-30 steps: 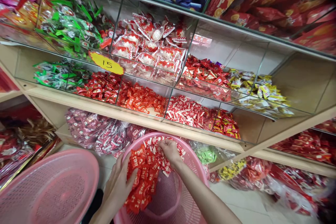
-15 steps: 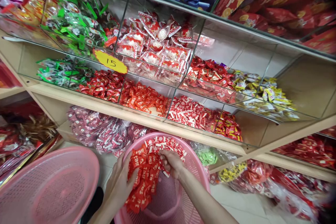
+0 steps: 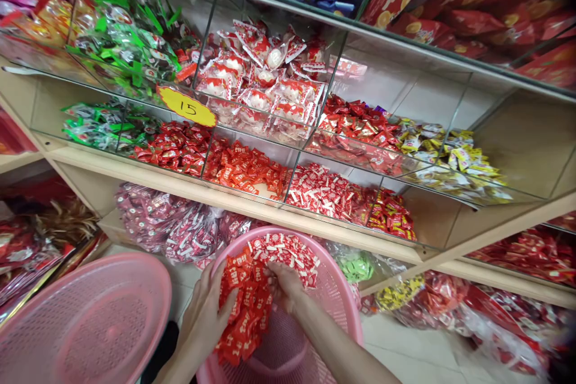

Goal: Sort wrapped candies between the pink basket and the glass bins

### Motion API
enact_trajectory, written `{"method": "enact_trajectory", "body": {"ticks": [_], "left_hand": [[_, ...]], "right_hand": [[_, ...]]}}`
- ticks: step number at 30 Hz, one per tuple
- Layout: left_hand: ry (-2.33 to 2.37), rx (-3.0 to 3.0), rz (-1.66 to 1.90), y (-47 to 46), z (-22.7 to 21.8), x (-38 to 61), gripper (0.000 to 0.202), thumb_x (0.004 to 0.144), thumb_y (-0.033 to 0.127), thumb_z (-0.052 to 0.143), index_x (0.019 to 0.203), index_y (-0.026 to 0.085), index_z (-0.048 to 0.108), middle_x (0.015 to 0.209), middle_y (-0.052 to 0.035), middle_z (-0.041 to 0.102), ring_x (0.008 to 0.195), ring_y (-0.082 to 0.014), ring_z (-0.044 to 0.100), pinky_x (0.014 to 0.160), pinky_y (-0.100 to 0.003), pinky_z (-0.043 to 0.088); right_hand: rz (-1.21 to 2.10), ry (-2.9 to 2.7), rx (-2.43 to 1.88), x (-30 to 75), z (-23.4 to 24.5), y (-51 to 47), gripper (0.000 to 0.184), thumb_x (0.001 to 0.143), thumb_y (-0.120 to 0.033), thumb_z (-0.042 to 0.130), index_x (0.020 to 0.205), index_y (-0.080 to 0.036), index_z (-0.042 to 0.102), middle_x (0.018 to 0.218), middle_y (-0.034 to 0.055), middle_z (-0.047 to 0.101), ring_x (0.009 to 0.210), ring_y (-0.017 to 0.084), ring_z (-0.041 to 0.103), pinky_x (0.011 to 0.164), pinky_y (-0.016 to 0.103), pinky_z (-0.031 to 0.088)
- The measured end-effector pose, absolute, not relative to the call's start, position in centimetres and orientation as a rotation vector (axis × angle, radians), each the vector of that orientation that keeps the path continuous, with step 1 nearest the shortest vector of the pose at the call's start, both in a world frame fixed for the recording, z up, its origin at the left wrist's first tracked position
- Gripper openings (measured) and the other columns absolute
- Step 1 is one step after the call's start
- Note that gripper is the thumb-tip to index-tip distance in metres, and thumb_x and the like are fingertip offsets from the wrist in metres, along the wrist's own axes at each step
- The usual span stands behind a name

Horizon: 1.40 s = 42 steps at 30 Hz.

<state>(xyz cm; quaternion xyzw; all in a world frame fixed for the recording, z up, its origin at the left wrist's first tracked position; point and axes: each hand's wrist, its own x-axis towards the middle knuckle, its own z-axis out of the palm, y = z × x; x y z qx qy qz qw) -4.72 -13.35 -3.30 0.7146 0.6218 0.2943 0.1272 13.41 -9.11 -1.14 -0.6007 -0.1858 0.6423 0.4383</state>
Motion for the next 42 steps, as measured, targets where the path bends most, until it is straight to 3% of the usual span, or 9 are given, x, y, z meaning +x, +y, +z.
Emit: {"method": "enact_trajectory", "body": {"ticks": [7, 13, 16, 22, 25, 27, 31, 35, 42], "left_hand": [[1.821, 2.083, 0.836, -13.3, -3.5, -4.8, 0.055, 0.084, 0.04, 0.042, 0.135, 0.023, 0.029, 0.137, -0.0116, 0.033, 0.126, -0.028, 0.035, 0.097, -0.048, 0.039], [1.812, 2.108, 0.852, -13.3, -3.5, -4.9, 0.058, 0.084, 0.037, 0.043, 0.137, 0.025, 0.024, 0.138, -0.0108, 0.032, 0.125, -0.0281, 0.037, 0.097, -0.047, 0.04], [1.816, 2.118, 0.867, -13.1, -3.7, -4.9, 0.06, 0.084, 0.037, 0.044, 0.138, 0.027, 0.022, 0.139, -0.0103, 0.032, 0.126, -0.0281, 0.036, 0.097, -0.047, 0.04], [1.82, 2.095, 0.889, -13.0, -4.3, -5.0, 0.058, 0.083, 0.038, 0.044, 0.137, 0.026, 0.026, 0.138, -0.0101, 0.034, 0.126, -0.0285, 0.036, 0.097, -0.048, 0.04], [1.83, 2.086, 0.911, -13.0, -4.8, -5.1, 0.058, 0.083, 0.038, 0.044, 0.137, 0.027, 0.027, 0.138, -0.0094, 0.034, 0.126, -0.0283, 0.037, 0.097, -0.048, 0.04], [1.828, 2.09, 0.932, -12.9, -5.1, -5.3, 0.058, 0.082, 0.037, 0.046, 0.136, 0.027, 0.028, 0.138, -0.0086, 0.035, 0.125, -0.0278, 0.039, 0.097, -0.047, 0.041], [1.834, 2.102, 0.946, -12.7, -5.3, -5.6, 0.059, 0.079, 0.039, 0.049, 0.135, 0.028, 0.031, 0.136, -0.0075, 0.039, 0.121, -0.0272, 0.043, 0.095, -0.045, 0.043], [1.862, 2.096, 0.939, -12.8, -5.2, -5.5, 0.06, 0.079, 0.039, 0.048, 0.136, 0.028, 0.031, 0.136, -0.0073, 0.039, 0.122, -0.0273, 0.042, 0.095, -0.044, 0.043], [1.875, 2.096, 0.857, -12.8, -4.6, -5.2, 0.058, 0.082, 0.042, 0.043, 0.136, 0.025, 0.032, 0.137, -0.0096, 0.037, 0.124, -0.0286, 0.04, 0.095, -0.046, 0.042]], "right_hand": [[1.593, -0.394, -1.526, 13.0, -0.9, -9.1, 0.023, 0.074, -0.02, 0.061, 0.055, -0.016, 0.048, 0.046, -0.0039, 0.053, 0.034, 0.004, 0.039, 0.033, 0.015, 0.025], [1.507, -0.625, -1.639, 13.7, -0.8, -9.8, 0.036, 0.069, -0.042, 0.065, 0.051, -0.02, 0.042, 0.037, -0.0053, 0.046, 0.029, 0.005, 0.032, 0.029, 0.018, 0.019], [1.395, -0.931, -1.561, 14.0, 1.7, -10.2, 0.039, 0.071, -0.049, 0.06, 0.053, -0.021, 0.041, 0.038, -0.006, 0.045, 0.029, 0.006, 0.033, 0.031, 0.02, 0.019], [0.674, -1.454, -1.338, 17.7, 11.4, -5.9, 0.037, 0.079, -0.045, 0.051, 0.055, -0.019, 0.047, 0.048, -0.0037, 0.047, 0.046, 0.008, 0.04, 0.048, 0.021, 0.033], [0.305, -1.579, -1.437, 21.8, 13.6, -1.7, 0.021, 0.077, -0.036, 0.053, 0.068, -0.017, 0.058, 0.058, -0.0016, 0.055, 0.052, 0.01, 0.043, 0.054, 0.023, 0.034], [0.369, -1.744, -1.436, 24.4, 13.5, 0.7, 0.014, 0.071, -0.028, 0.058, 0.079, -0.017, 0.064, 0.066, -0.0003, 0.06, 0.058, 0.011, 0.048, 0.06, 0.024, 0.037], [0.7, -1.911, -1.326, 27.0, 11.8, 3.1, 0.025, 0.062, -0.024, 0.065, 0.085, -0.015, 0.067, 0.077, 0.0016, 0.061, 0.067, 0.013, 0.051, 0.064, 0.025, 0.039], [0.778, -1.872, -1.287, 26.8, 10.8, 2.9, 0.03, 0.064, -0.027, 0.065, 0.091, -0.016, 0.067, 0.077, 0.0005, 0.06, 0.063, 0.011, 0.048, 0.06, 0.023, 0.039], [0.788, -1.913, -1.278, 26.5, 11.6, 2.4, 0.034, 0.064, -0.027, 0.068, 0.098, -0.02, 0.066, 0.09, 0.0025, 0.063, 0.079, 0.015, 0.053, 0.076, 0.028, 0.041]]}}
